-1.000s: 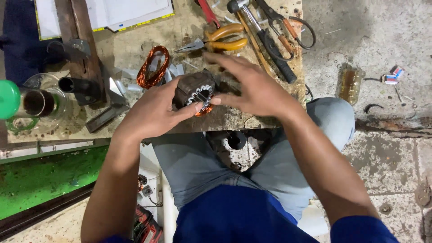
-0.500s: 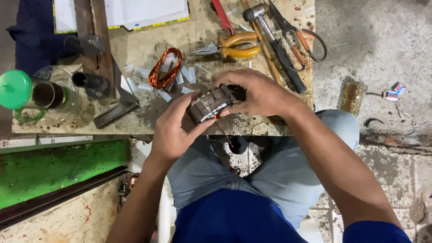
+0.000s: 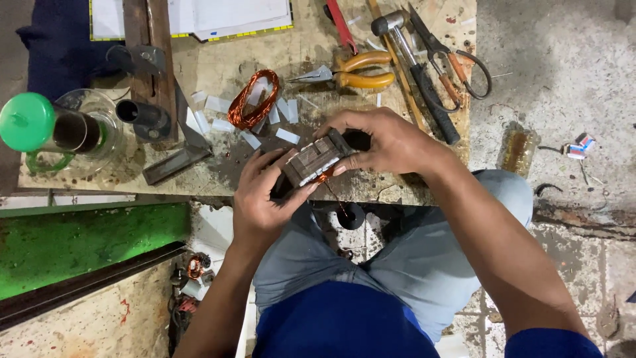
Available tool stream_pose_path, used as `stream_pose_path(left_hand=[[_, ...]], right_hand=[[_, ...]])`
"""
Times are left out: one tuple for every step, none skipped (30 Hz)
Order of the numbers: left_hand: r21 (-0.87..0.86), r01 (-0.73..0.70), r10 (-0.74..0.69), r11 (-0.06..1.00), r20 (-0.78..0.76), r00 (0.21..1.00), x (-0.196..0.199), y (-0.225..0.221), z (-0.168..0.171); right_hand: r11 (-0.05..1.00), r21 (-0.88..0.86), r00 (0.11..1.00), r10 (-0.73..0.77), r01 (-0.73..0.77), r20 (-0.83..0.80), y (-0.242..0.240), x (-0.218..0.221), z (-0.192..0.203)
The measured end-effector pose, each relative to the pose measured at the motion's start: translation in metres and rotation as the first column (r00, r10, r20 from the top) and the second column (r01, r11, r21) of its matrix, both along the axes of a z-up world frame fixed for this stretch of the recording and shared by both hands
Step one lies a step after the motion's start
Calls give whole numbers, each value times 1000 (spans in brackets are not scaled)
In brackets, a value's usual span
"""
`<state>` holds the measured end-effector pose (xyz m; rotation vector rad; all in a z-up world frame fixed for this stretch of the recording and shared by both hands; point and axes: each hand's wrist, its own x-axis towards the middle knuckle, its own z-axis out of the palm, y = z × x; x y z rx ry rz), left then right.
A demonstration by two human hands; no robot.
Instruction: Repairing an electric motor by inserting and seating copper wire coils into the stator using hand tools.
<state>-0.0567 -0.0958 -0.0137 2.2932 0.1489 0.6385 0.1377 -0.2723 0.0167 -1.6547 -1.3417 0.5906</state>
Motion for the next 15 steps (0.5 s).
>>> stream_pose_path(left_hand=[[23, -9, 9, 1000, -1, 1000, -1, 2, -2], [23, -11, 11, 1000, 0, 1000, -1, 2, -1], [1, 1, -1, 1000, 5, 1000, -1, 1, 1], [-21, 14, -14, 1000, 10, 1000, -1, 1, 3], [-21, 12, -12, 1000, 10, 1000, -2, 2, 2], [-17, 11, -11, 1000, 13, 1000, -1, 2, 2], [-13, 11, -10, 1000, 16, 1000, -1, 2, 1], [-13, 8, -8, 1000, 15, 1000, -1, 0, 3], [-47, -5, 5, 999, 9, 1000, -1, -1, 4], [-80, -15, 16, 997, 6, 1000, 0, -3, 6], [-79, -16, 17, 997, 8, 1000, -1, -4, 6], [-121, -6, 7, 993, 9, 1000, -1, -6, 7], [-162, 4, -2, 987, 10, 1000, -1, -7, 7], [-161, 0, 2, 987, 11, 1000, -3, -6, 6], [-179, -3, 0, 984, -16, 1000, -5, -4, 4]], right_hand=[[1000, 12, 1000, -5, 5, -12, 0, 0, 3], [1000, 11, 1000, -3, 3, -12, 0, 0, 3], [1000, 7, 1000, -4, 4, -19, 0, 1, 2], [1000, 2, 1000, -5, 5, -27, -1, 1, 1], [1000, 1, 1000, -3, 3, -26, 0, 1, 2], [1000, -2, 1000, -7, 7, -20, 0, 1, 3], [1000, -5, 1000, -11, 11, -13, 0, 0, 4], [1000, -4, 1000, -9, 9, -14, 1, 0, 3], [1000, 14, 1000, -2, 2, -20, 1, 0, 3], [999, 33, 1000, 3, -2, -23, 1, 0, 2], [999, 34, 1000, 4, -3, -21, 1, 0, 2], [999, 33, 1000, 16, -15, -27, 1, 0, 2], [999, 32, 999, 28, -27, -33, 1, 0, 2], [999, 34, 999, 32, -31, -32, 2, 0, 2], [999, 30, 999, 33, -33, -25, 2, 0, 3]])
